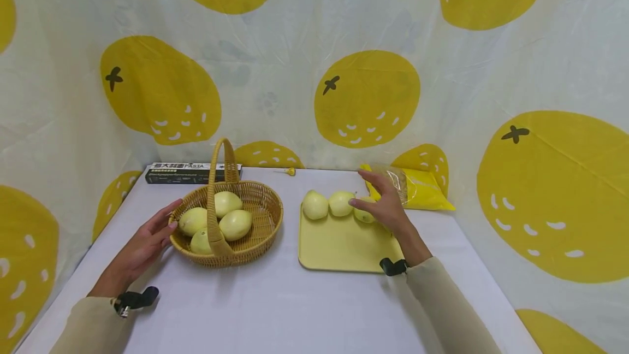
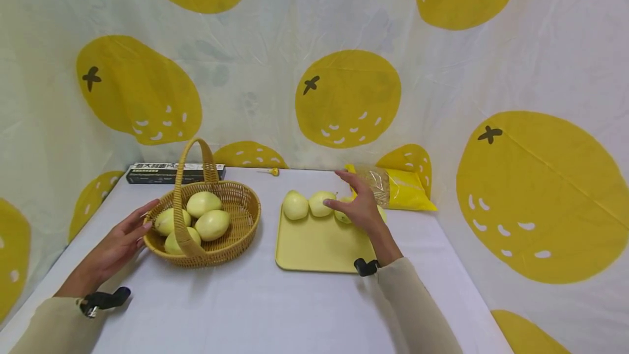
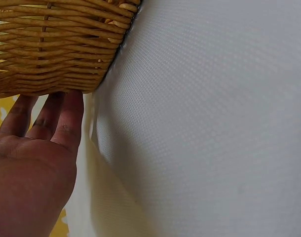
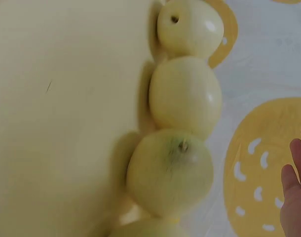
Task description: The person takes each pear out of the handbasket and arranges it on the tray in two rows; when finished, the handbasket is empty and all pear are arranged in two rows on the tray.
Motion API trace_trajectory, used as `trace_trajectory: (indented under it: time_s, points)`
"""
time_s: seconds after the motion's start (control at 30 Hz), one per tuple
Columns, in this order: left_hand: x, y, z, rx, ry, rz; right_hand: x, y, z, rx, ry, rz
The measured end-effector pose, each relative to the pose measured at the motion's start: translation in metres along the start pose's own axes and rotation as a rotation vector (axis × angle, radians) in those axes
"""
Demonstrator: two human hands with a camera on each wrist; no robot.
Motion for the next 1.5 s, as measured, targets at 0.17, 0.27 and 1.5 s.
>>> trace_trajectory:
  time_s: [0.17,0.27,1.5]
  points:
    - [-0.001,0.0,0.0,-0.012,-0.003,-0.002,-0.009,-0.016,-0.017,-0.044,0.011,0.064]
    - [-0.001,0.0,0.0,-0.021,-0.009,-0.009,-0.014,-0.026,-0.028,-0.063,-0.001,0.089]
    - [-0.001,-0.001,0.0,-0.021,-0.008,-0.023,-0.042,-0.135,-0.16,0.004,-0.309,0.222]
Point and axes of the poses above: each hand's wrist, its own x-axis away from the middle knuckle, its own z-axis out of the back of the hand, y = z × x, the point moved 2 cm from there along -x, towards the middle knuckle, and after that the axes turned 15 degrees about x, right-handed, at the moved point
